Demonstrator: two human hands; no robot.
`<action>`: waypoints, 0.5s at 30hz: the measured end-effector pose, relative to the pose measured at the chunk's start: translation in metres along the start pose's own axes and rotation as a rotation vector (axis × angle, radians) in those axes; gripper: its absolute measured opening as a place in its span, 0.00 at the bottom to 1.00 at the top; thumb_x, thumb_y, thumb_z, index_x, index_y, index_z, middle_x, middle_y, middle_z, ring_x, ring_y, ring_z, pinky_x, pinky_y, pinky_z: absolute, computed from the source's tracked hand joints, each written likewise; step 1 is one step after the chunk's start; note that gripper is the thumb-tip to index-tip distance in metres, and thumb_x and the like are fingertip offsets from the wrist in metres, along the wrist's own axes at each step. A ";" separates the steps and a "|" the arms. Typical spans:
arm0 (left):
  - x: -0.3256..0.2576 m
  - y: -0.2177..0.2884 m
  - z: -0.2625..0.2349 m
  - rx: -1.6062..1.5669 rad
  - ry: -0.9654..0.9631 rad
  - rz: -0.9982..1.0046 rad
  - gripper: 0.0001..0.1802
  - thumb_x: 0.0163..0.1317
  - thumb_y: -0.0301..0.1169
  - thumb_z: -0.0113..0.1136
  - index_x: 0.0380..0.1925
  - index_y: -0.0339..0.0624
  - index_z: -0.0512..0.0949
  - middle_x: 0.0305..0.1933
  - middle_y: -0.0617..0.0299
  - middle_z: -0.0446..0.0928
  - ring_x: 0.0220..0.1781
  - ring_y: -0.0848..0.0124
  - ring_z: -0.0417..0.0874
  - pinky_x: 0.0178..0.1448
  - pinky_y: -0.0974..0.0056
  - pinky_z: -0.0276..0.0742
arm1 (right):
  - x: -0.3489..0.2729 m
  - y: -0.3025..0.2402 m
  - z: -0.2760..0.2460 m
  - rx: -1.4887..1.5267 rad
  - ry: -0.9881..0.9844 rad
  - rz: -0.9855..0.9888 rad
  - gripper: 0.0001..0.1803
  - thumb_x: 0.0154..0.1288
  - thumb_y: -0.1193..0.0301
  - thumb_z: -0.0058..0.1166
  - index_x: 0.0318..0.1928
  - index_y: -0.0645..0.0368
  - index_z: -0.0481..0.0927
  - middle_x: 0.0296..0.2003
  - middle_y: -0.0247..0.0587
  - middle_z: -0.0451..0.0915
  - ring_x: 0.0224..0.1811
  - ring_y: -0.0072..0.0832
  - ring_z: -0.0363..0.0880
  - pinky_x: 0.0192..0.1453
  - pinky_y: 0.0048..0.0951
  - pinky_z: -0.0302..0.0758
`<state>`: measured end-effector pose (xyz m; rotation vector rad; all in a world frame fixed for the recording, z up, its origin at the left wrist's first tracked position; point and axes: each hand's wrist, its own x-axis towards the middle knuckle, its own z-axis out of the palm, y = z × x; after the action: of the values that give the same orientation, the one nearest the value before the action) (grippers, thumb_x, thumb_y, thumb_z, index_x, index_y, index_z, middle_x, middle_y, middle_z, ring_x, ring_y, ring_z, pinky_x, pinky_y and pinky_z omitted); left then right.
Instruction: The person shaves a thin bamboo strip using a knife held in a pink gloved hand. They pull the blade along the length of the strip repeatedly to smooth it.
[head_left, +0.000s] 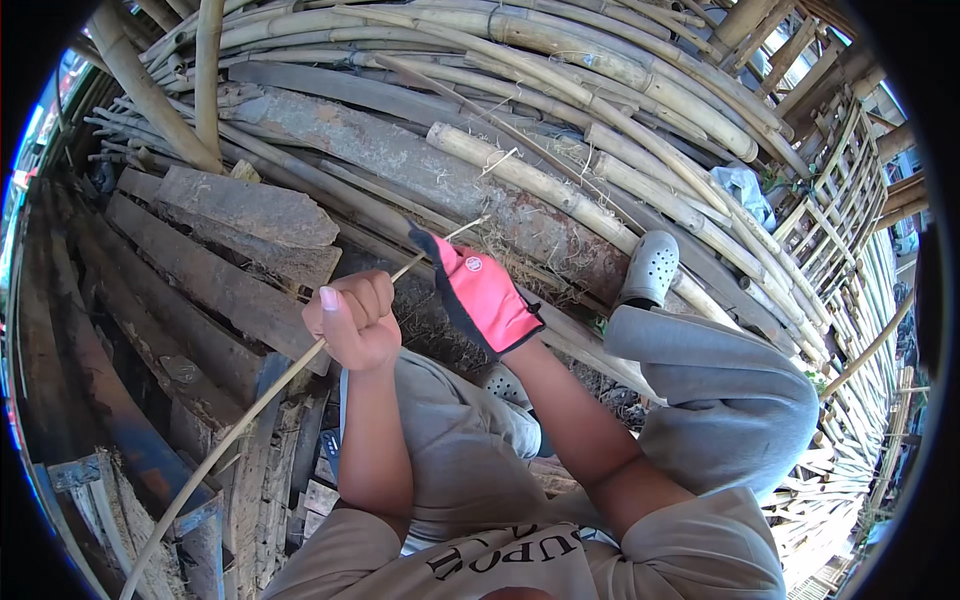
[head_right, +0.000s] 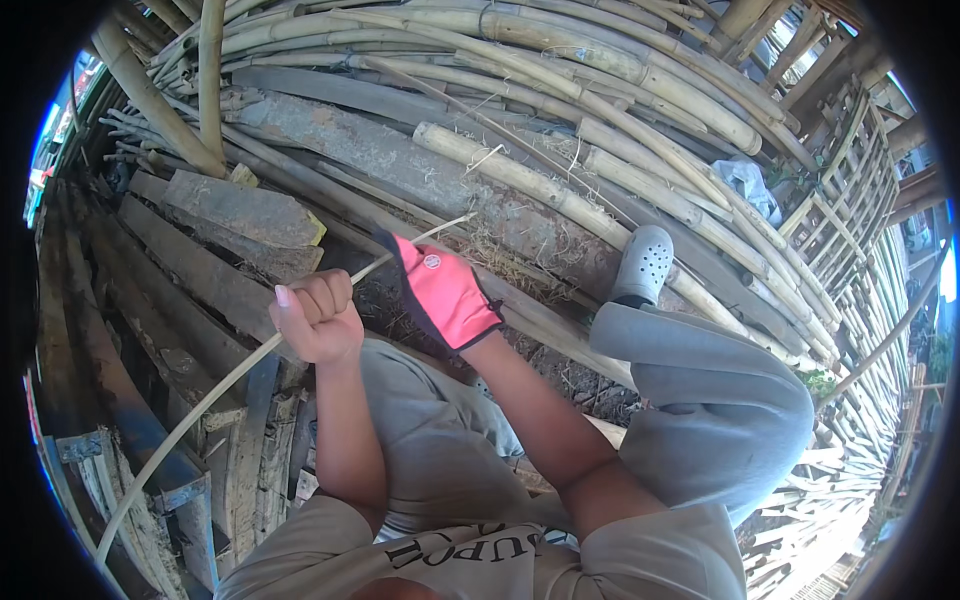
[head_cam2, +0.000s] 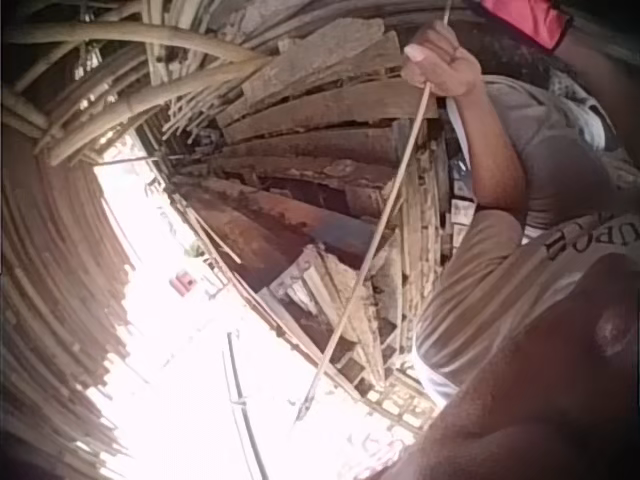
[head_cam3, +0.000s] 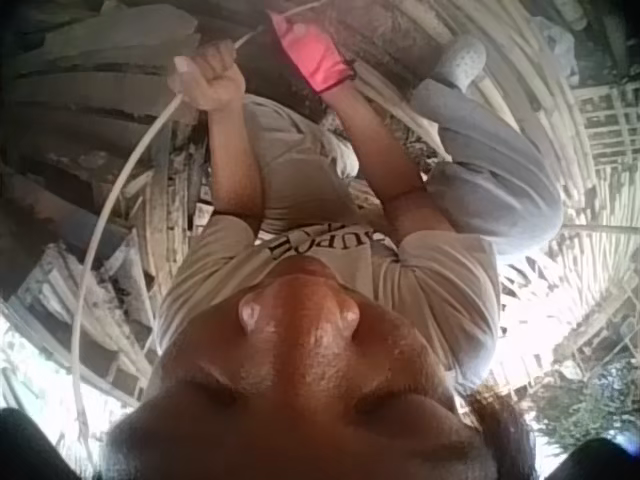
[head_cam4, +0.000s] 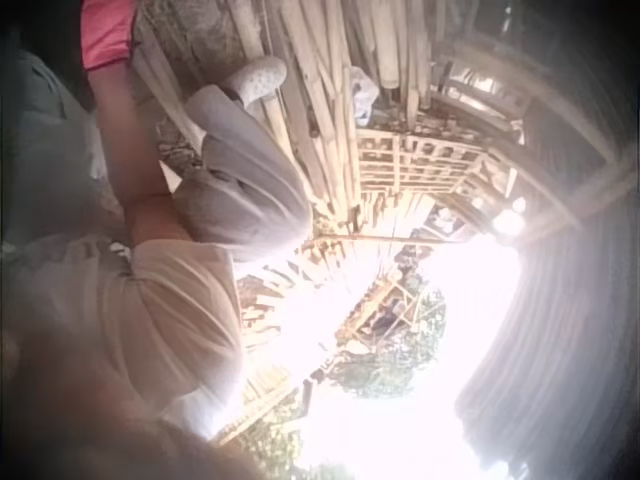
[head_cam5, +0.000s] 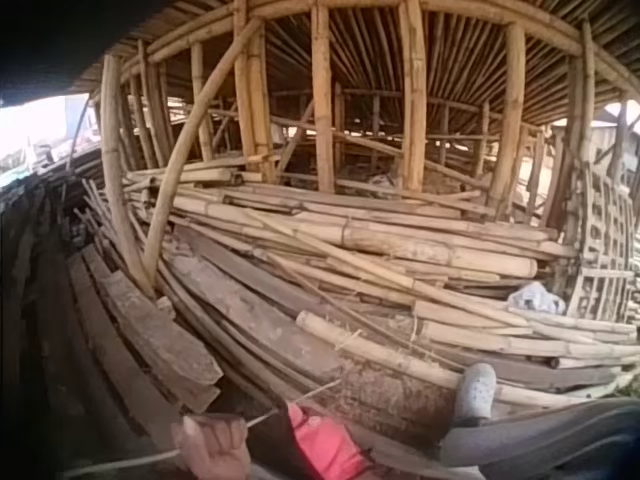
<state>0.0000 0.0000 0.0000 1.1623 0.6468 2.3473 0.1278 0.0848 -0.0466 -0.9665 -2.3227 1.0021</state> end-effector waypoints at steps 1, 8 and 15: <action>-0.001 0.003 -0.002 0.006 -0.010 0.004 0.31 0.80 0.36 0.40 0.12 0.51 0.48 0.11 0.70 0.47 0.14 0.77 0.45 0.23 0.64 0.42 | -0.003 -0.021 0.005 -0.050 0.048 -0.088 0.32 0.65 0.58 0.60 0.69 0.50 0.70 0.35 0.54 0.86 0.33 0.48 0.87 0.39 0.46 0.82; -0.008 0.001 -0.038 -0.079 0.058 -0.010 0.31 0.79 0.36 0.37 0.11 0.53 0.48 0.11 0.71 0.47 0.15 0.77 0.43 0.24 0.63 0.42 | 0.004 -0.041 0.027 0.005 0.150 0.102 0.20 0.74 0.55 0.51 0.36 0.57 0.85 0.24 0.55 0.81 0.28 0.52 0.83 0.32 0.45 0.78; -0.001 0.006 -0.053 -0.103 0.190 -0.061 0.30 0.78 0.36 0.38 0.12 0.52 0.46 0.12 0.71 0.46 0.16 0.75 0.41 0.26 0.62 0.44 | 0.028 -0.021 0.051 -0.126 0.127 -0.012 0.24 0.76 0.48 0.49 0.36 0.55 0.86 0.25 0.55 0.81 0.29 0.53 0.83 0.32 0.47 0.78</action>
<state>-0.0437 -0.0166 -0.0258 0.8710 0.6077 2.4270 0.0692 0.0715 -0.0604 -1.0318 -2.3052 0.7736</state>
